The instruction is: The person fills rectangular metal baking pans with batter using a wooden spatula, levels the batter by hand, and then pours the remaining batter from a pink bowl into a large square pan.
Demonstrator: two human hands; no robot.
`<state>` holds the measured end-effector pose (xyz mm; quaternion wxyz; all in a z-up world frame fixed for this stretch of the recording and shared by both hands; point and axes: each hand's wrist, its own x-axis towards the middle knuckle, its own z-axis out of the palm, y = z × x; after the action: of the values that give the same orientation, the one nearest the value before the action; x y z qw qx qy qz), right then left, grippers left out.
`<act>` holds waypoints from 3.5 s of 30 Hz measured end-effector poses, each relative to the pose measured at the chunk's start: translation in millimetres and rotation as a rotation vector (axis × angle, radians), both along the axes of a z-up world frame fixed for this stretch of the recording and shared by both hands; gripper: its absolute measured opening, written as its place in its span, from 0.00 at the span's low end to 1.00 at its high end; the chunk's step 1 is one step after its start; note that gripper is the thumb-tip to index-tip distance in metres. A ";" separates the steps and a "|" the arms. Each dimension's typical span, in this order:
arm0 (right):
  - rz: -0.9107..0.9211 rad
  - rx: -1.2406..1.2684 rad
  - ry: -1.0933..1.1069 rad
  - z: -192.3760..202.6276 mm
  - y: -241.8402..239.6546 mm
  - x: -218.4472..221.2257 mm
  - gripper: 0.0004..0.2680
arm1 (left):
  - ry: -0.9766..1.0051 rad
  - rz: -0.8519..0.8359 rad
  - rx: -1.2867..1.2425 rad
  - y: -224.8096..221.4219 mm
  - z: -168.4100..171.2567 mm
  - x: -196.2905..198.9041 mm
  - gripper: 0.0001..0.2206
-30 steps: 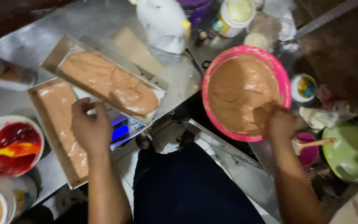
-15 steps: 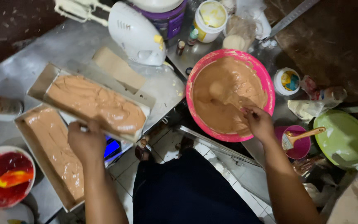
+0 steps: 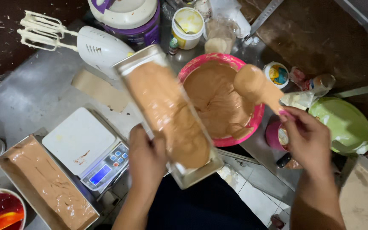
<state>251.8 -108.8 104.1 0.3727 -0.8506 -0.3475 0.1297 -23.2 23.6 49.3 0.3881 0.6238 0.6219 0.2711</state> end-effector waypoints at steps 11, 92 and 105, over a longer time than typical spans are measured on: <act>0.308 -0.133 -1.042 14.5 -7.1 -54.3 0.03 | -0.073 -0.309 0.123 18.6 -8.1 63.2 0.08; 0.926 0.250 -1.507 -30.8 242.2 -251.5 0.11 | 0.031 0.312 0.288 -66.8 -24.9 -215.2 0.02; 1.213 -0.088 -1.370 11.7 172.2 -288.0 0.05 | 0.041 0.317 0.249 -67.9 -37.6 -244.7 0.02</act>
<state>-36.2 63.4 115.8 -0.0794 -0.4268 -0.8744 -0.2166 -267.9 -44.3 11.7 0.2477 0.5665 0.6818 0.3909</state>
